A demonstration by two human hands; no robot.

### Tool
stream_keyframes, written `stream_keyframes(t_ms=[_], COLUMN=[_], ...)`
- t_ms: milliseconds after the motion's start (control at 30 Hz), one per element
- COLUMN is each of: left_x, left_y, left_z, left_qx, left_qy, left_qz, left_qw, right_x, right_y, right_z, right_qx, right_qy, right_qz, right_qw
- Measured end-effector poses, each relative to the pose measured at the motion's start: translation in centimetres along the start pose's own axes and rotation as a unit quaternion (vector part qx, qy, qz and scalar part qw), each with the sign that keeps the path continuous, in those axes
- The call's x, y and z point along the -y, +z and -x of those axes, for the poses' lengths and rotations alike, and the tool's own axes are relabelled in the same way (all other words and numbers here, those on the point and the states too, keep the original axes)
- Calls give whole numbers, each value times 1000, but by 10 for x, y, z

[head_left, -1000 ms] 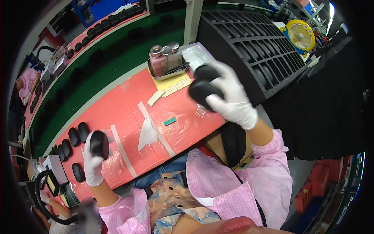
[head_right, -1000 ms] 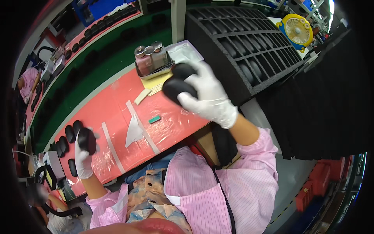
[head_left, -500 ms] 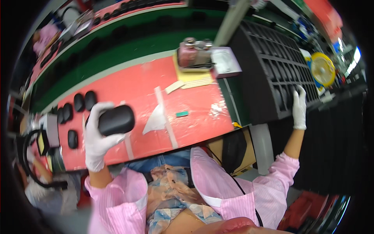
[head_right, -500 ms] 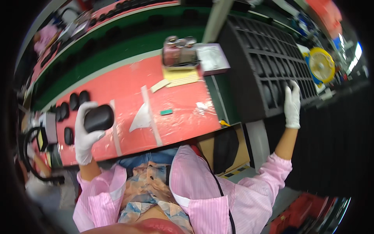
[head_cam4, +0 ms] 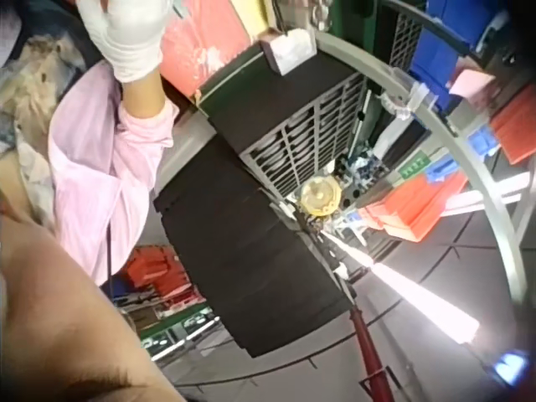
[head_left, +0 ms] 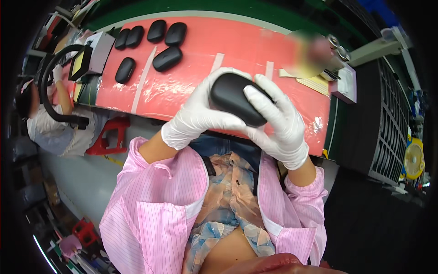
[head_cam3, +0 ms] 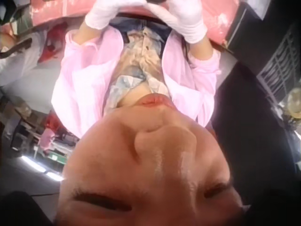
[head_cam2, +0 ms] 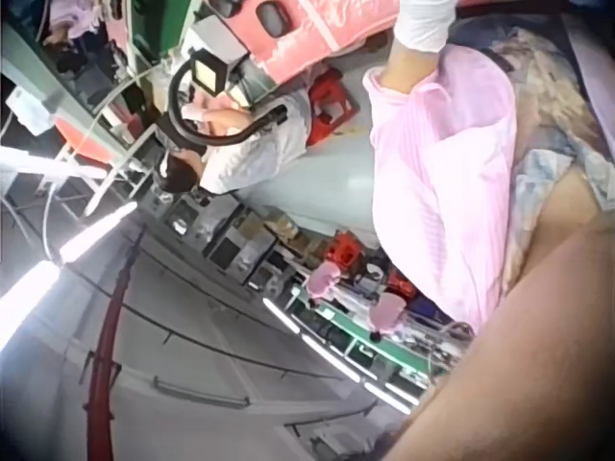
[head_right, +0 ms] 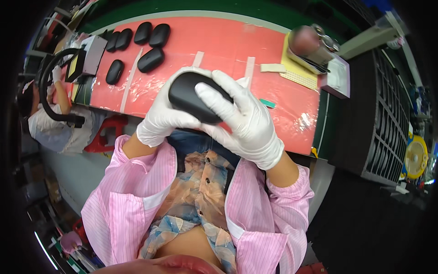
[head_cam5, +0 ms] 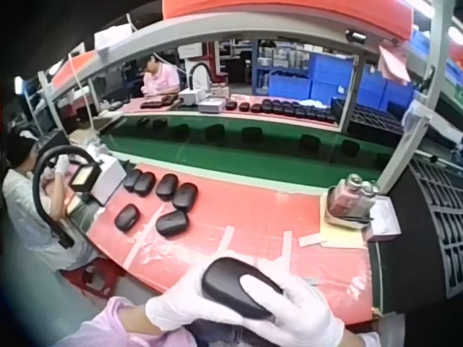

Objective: Cleaning and inspecting earbud cases at an assembly line station using a cloth and cotton swabs.

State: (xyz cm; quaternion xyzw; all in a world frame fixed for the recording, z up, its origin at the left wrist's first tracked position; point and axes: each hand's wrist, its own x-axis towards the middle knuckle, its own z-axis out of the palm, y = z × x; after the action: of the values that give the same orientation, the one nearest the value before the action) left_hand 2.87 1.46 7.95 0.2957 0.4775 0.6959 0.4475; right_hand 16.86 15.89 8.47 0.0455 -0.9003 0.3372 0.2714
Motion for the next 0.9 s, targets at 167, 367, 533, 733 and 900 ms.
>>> stream_keyframes(t_ms=[167,367,533,733,900], left_x=[14,8,14,15,15], left_y=[-16,-22,-23,-20,-16], left_z=[20,27,30,25,25], left_qx=[-70,-73,-75,-73,-68], left_qy=[17,-39,4,-16,-45], left_qz=[51,59,52,81,112], left_qw=[996,995,996,994,990], right_x=[-4,8,1,-1,1], right_y=[30,38,39,43,43], right_z=[4,2,1,14,15], right_qx=[1,-21,-22,-68,-44], right_qy=[82,94,217,117,147], right_qz=[-167,-178,-419,-277,-224], right_qw=[983,979,881,951,963])
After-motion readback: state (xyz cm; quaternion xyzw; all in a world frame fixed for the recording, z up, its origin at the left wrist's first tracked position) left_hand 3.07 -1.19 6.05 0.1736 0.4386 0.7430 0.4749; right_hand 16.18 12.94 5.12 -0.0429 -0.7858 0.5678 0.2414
